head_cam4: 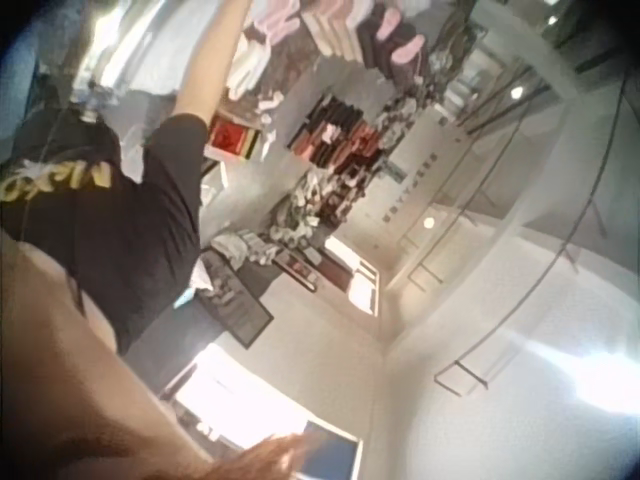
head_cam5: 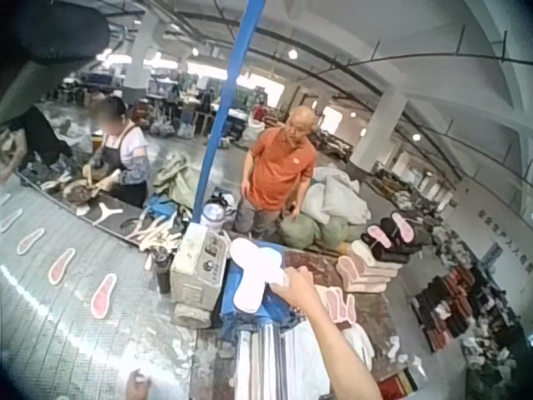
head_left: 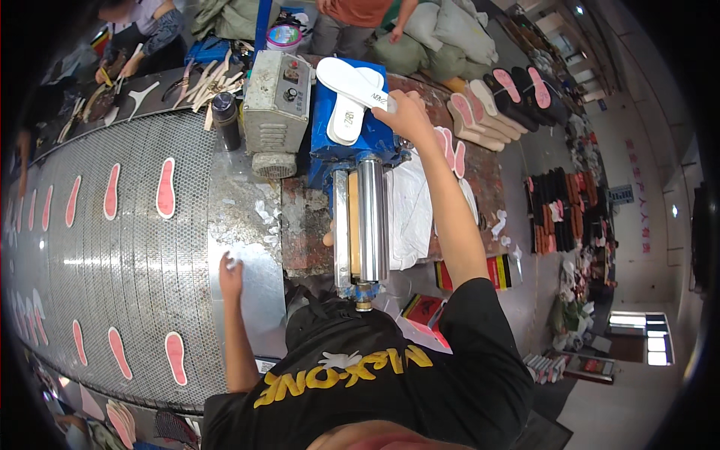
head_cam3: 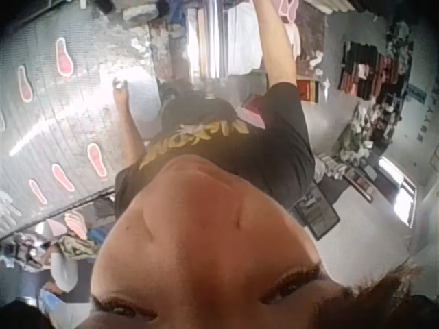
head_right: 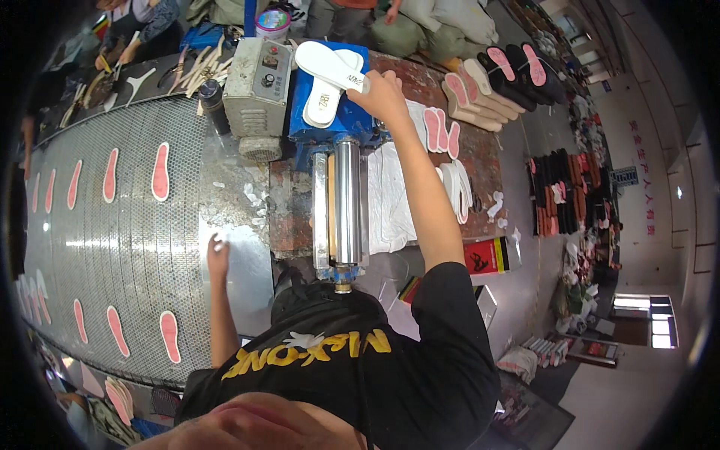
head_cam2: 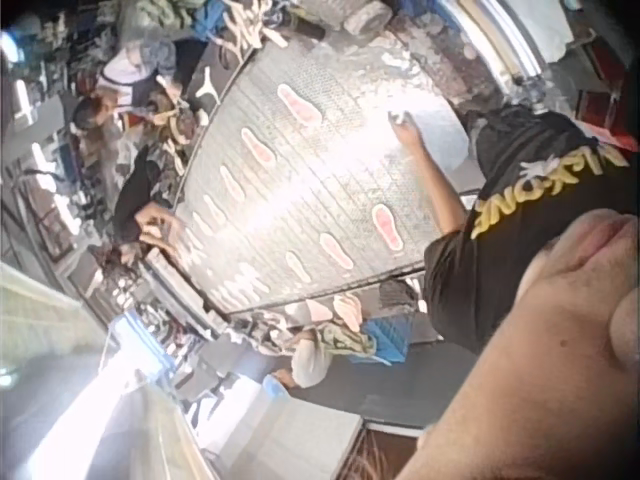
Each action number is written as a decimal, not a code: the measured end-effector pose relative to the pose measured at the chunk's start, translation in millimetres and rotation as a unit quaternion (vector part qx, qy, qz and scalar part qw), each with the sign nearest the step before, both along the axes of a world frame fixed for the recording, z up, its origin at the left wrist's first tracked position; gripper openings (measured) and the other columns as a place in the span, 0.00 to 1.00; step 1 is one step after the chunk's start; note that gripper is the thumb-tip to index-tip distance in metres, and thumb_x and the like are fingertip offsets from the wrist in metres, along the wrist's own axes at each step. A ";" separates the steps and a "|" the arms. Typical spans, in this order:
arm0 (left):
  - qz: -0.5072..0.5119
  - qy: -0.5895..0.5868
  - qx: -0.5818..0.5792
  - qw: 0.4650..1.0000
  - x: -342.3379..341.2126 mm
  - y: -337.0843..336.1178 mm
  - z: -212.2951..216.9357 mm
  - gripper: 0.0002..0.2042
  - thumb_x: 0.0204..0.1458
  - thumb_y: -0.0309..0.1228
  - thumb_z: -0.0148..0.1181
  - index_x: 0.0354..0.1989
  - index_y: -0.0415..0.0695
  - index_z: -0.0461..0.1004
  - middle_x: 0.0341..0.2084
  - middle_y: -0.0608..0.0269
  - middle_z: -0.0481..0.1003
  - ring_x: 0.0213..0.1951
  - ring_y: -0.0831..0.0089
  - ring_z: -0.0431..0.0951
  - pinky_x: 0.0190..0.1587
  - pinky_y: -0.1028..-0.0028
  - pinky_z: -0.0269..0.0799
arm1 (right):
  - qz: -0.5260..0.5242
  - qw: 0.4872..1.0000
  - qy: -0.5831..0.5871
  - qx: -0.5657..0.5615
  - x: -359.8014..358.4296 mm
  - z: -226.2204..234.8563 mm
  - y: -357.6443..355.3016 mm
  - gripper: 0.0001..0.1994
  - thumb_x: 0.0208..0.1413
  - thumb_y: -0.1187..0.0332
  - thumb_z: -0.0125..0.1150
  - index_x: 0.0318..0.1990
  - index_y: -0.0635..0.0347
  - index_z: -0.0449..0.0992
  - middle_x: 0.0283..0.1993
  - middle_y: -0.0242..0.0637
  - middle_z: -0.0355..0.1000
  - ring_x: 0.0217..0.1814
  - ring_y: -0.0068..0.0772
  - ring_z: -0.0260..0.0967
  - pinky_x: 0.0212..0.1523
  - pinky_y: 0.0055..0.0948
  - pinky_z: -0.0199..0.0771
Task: Apply adhesive to shoe insoles using a rolling machine and place them on a conveyor.
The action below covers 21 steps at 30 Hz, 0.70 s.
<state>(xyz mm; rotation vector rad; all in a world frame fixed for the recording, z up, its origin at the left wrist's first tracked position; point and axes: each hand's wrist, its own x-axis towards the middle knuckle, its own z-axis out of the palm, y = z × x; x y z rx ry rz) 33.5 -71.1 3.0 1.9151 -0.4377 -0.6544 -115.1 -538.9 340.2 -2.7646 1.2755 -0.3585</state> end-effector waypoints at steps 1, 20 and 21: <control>0.004 0.006 -0.007 1.000 -22.2 -0.1 5.1 0.24 0.50 0.30 0.58 0.56 0.42 0.61 0.43 0.51 0.68 0.37 0.67 0.73 0.40 0.72 0.70 | 0.022 0.999 -0.028 -0.012 -0.7 1.7 0.6 0.30 0.37 0.49 0.65 0.43 0.65 0.72 0.45 0.54 0.64 0.43 0.56 0.66 0.46 0.44 0.68; -0.133 -0.052 -0.038 0.989 -105.1 -74.3 143.5 0.17 0.45 0.26 0.60 0.45 0.39 0.71 0.39 0.60 0.75 0.41 0.72 0.74 0.44 0.73 0.69 | 0.163 0.862 -0.330 0.349 -242.9 -39.0 20.4 0.30 0.37 0.71 0.60 0.54 0.63 0.64 0.50 0.35 0.65 0.54 0.27 0.61 0.54 0.24 0.59; -0.150 -0.048 -0.033 0.987 -103.1 -83.2 156.4 0.17 0.45 0.26 0.60 0.46 0.39 0.71 0.40 0.60 0.75 0.42 0.72 0.74 0.45 0.73 0.69 | 0.147 0.871 -0.312 0.349 -264.9 -50.7 31.2 0.30 0.37 0.71 0.60 0.54 0.63 0.64 0.50 0.35 0.65 0.54 0.27 0.61 0.54 0.24 0.58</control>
